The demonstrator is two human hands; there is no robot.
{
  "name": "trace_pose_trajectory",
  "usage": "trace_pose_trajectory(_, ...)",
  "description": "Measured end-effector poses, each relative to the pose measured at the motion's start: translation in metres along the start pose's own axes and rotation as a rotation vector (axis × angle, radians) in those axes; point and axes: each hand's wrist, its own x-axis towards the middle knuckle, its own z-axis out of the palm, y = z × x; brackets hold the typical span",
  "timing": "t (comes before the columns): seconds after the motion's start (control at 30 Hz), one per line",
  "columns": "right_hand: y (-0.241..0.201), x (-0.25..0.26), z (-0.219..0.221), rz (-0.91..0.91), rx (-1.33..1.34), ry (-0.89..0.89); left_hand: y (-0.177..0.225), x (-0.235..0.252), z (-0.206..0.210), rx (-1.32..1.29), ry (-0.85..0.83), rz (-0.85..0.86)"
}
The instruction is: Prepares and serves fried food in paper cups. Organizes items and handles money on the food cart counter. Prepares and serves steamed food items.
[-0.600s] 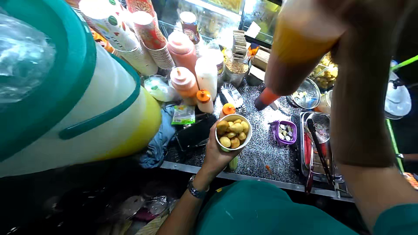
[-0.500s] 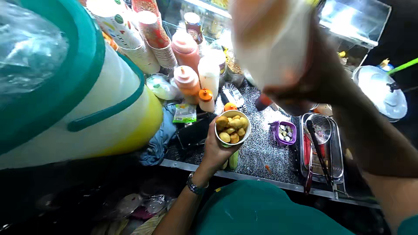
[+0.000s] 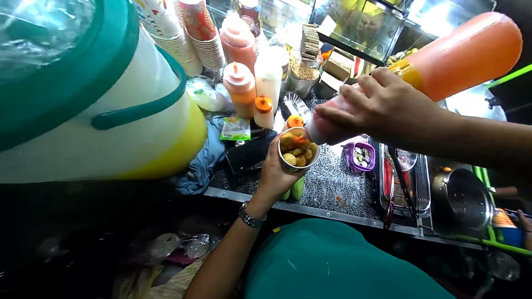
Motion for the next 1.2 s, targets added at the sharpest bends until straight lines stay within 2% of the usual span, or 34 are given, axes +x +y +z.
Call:
trace_pose_trajectory(0.2, -0.013, -0.009, -0.014, -0.106, -0.087, 0.001, 0.0, -0.002, -0.001, -0.035, 0.01, -0.019)
trace_pose_trajectory(0.33, 0.0, -0.007, -0.011, -0.064, -0.123, -0.03, 0.0, -0.004, 0.002, -0.05, -0.011, -0.016)
trace_pose_trajectory(0.5, -0.002, 0.0, -0.011, -0.051, -0.1, 0.018, 0.002, -0.001, 0.007, -0.068, -0.022, 0.003)
trace_pose_trajectory(0.6, 0.019, -0.005, -0.004, 0.019, 0.21, -0.111, 0.007, 0.009, 0.001, -0.105, -0.033, -0.008)
trace_pose_trajectory(0.67, 0.043, -0.007, 0.008, 0.156, 0.575, -0.175, 0.022, 0.022, -0.012, -0.106, -0.049, -0.013)
trace_pose_trajectory(0.7, 0.055, -0.01, 0.014, 0.223, 0.791, -0.151, 0.031, 0.028, -0.021, -0.108, -0.063, -0.008)
trace_pose_trajectory(0.8, 0.07, -0.013, 0.035, 0.438, 1.335, 0.153, 0.059, 0.04, -0.05, -0.183, -0.078, 0.049)
trace_pose_trajectory(0.9, 0.071, 0.004, 0.067, 0.599, 1.604, 0.646, 0.071, 0.05, -0.07, -0.277, -0.041, 0.173)
trace_pose_trajectory(0.97, 0.065, 0.027, 0.092, 0.71, 1.609, 0.874, 0.076, 0.054, -0.078, -0.269, 0.022, 0.157)
trace_pose_trajectory(1.07, 0.049, 0.07, 0.14, 0.854, 1.511, 1.046, 0.072, 0.05, -0.083, -0.219, 0.102, 0.121)
trace_pose_trajectory(1.2, 0.035, 0.114, 0.206, 1.046, 1.281, 1.021, 0.053, 0.026, -0.086, -0.139, 0.182, 0.07)
